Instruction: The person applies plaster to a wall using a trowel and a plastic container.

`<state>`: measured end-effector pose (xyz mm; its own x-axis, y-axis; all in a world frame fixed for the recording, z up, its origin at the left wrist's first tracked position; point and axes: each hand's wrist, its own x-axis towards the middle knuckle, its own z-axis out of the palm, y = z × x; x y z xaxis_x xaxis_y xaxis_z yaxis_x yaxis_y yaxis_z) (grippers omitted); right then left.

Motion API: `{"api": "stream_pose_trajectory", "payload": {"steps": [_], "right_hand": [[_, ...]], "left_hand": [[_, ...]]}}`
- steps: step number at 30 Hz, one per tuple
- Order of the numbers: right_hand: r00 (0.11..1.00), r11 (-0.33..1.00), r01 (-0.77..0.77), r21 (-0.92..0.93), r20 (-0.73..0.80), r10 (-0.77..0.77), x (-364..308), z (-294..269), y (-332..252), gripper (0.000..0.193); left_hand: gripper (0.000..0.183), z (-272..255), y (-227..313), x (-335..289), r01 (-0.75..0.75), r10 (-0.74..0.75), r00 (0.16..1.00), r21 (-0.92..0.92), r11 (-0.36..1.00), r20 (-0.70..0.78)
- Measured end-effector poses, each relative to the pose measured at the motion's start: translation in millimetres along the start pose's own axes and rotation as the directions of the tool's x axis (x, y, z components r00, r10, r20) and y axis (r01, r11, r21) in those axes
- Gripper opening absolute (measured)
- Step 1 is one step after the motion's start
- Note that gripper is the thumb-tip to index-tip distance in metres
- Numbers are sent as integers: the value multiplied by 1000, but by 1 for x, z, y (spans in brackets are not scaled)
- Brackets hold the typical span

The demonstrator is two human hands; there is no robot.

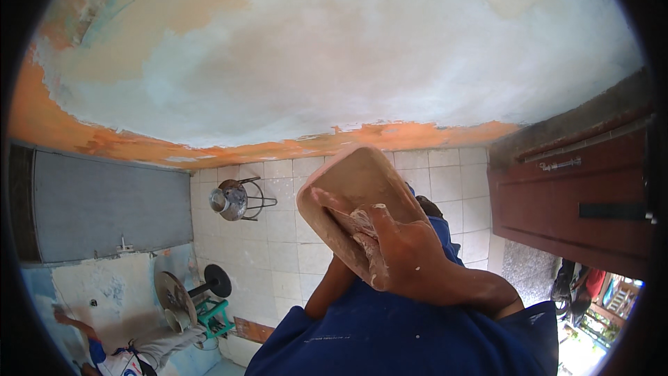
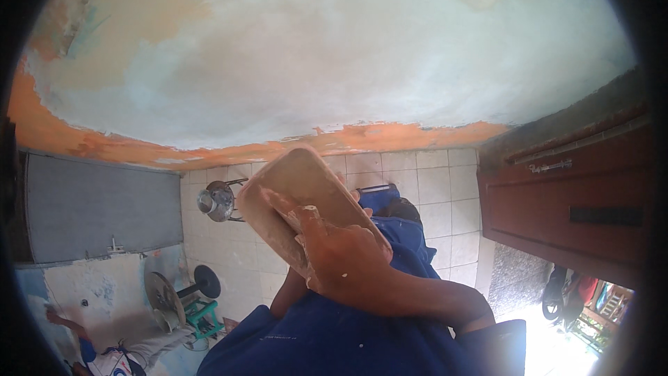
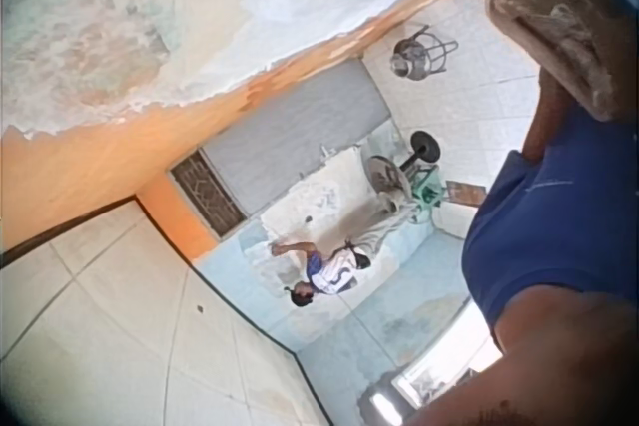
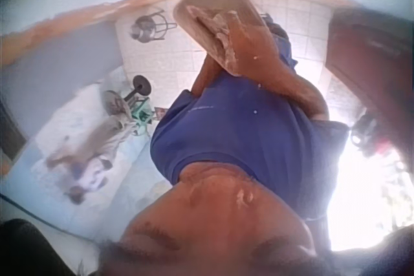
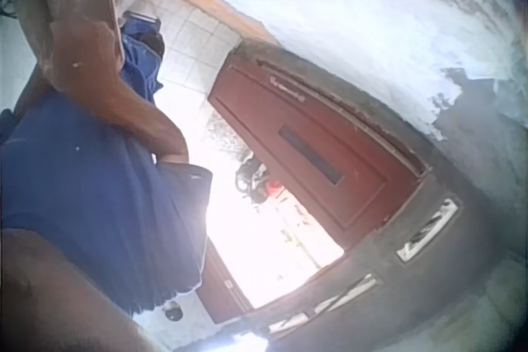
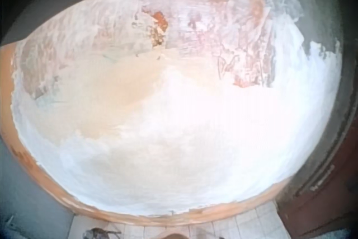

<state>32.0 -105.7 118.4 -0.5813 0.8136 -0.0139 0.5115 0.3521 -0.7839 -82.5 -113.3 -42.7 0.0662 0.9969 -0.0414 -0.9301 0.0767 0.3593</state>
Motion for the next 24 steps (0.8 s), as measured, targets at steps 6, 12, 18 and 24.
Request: {"api": "stream_pose_trajectory", "payload": {"steps": [6, 12, 18, 24], "right_hand": [[973, 982, 130, -140, -173, -153, 3, 20, 0, 63], [980, 985, 81, -151, -167, -106, 11, 14, 4, 59], [992, 983, 48, -175, -107, -67, 1, -2, 2, 62], [988, 998, -54, -20, -147, 51, -4, -18, 3, 56]], "left_hand": [[68, 0, -2, 1, -15, 15, 1000, 9, 1000, -12], [69, 3, -2, -3, -46, 49, 997, 37, 998, -61], [70, 4, 0, -4, -82, 90, 990, 77, 994, -109], [72, 5, 0, -3, -110, 134, 975, 141, 984, -175]]}}
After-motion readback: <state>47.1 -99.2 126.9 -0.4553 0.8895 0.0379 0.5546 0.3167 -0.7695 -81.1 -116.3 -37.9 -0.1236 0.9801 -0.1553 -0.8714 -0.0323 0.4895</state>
